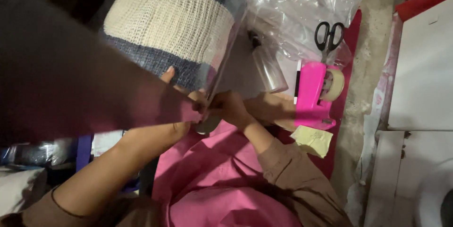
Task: The person packages a folded, striped knitted item into a clear plastic bag. They use scissors to cut the bag, seal it with a tape dispenser, and then attach a paper label to the front. Finally, they write on the label with a black marker.
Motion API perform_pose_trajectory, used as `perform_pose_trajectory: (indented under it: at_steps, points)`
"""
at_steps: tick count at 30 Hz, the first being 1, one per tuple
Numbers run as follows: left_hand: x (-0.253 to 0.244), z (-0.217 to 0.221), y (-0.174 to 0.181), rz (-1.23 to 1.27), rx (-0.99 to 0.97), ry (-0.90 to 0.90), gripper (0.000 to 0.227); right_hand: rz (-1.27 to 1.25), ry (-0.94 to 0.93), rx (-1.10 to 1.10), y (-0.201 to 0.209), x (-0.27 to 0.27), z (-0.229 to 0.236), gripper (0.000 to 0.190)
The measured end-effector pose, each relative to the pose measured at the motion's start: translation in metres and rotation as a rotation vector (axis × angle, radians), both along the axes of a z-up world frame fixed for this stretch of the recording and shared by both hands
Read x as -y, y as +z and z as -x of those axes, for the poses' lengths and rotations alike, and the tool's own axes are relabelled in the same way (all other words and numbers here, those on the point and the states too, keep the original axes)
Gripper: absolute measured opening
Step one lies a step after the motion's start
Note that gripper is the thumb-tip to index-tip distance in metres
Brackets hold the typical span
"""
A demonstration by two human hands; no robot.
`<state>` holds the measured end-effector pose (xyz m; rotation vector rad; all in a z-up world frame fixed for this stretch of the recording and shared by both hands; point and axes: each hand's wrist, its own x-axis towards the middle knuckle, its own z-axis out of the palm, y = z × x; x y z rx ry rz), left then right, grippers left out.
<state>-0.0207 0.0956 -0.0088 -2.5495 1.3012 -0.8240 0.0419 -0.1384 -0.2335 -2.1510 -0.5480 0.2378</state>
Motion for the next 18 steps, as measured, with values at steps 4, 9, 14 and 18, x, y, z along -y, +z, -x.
perform_pose_trajectory:
  at_steps: [4,9,14,18]
  points:
    - [0.004,0.001,0.013,-0.106,-0.050,0.009,0.031,-0.031,0.057,-0.184,0.024,-0.001,-0.003,0.024]
    - [0.004,0.003,0.007,0.053,-0.203,0.012,0.023,-0.143,0.074,0.064,-0.012,0.029,-0.016,0.036]
    - [0.001,0.000,-0.007,0.327,-0.354,-0.068,0.027,-0.739,-0.043,-0.482,0.000,0.026,0.012,0.038]
    - [0.002,0.000,-0.007,0.319,-0.364,-0.059,0.029,-0.796,-0.067,-0.468,-0.027,0.003,0.009,0.036]
